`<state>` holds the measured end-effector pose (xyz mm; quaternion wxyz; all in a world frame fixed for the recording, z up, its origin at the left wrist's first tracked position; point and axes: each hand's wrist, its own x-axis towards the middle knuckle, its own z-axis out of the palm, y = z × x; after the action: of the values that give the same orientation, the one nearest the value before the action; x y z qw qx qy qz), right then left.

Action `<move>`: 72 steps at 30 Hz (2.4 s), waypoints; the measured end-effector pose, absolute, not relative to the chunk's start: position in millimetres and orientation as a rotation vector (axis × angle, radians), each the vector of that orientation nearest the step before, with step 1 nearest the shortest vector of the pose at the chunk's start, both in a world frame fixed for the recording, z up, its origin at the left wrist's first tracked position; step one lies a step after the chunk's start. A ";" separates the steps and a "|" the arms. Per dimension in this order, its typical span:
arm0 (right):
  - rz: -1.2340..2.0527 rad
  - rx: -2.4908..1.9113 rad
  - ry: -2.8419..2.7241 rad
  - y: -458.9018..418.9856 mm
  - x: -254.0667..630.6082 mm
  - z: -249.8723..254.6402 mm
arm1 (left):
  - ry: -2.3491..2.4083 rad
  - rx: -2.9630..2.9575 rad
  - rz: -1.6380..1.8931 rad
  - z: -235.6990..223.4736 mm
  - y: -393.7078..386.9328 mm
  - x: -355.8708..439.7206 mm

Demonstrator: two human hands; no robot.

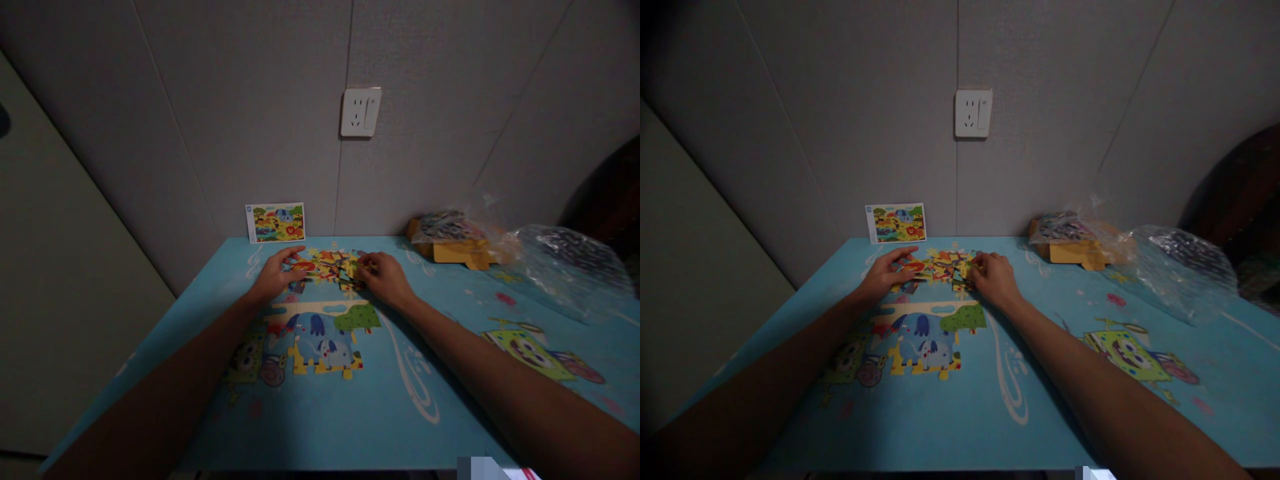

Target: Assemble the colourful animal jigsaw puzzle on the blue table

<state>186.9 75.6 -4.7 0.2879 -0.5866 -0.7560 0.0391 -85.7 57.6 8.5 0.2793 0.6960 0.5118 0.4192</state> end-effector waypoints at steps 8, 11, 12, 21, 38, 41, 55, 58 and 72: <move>0.579 -1.308 -1.837 60.9 175.2 6.4 | 1.331 2.184 1.245 18.4 43.6 -74.3; 1.085 -1.061 -1.749 52.1 165.8 5.6 | 1.152 2.396 1.236 19.8 31.5 -62.4; 1.213 -1.014 -1.735 50.1 163.9 5.1 | 1.087 2.442 1.210 19.8 27.9 -59.1; 1.715 -1.059 -2.061 36.3 178.4 31.1 | 0.876 2.066 0.877 18.2 21.9 -58.7; 2.087 -1.377 -2.706 -6.5 161.6 42.0 | 0.645 2.688 0.425 12.3 15.4 -51.1; 2.087 -1.381 -2.683 -4.5 163.1 41.6 | 0.615 2.673 0.428 12.4 11.3 -47.6; 2.143 -1.475 -2.573 3.5 167.2 41.6 | 0.585 2.657 0.364 18.0 4.5 -44.7; 2.137 -1.486 -2.580 9.8 174.3 38.7 | 0.598 2.664 0.332 19.9 3.2 -44.2; 2.807 -0.265 -2.247 20.8 203.7 43.8 | 0.561 2.693 0.320 17.7 6.2 -46.0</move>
<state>203.7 20.8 43.8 -0.2301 -0.0716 -0.6065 0.7577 -46.0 6.2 17.7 0.1850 0.9557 0.1989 0.1136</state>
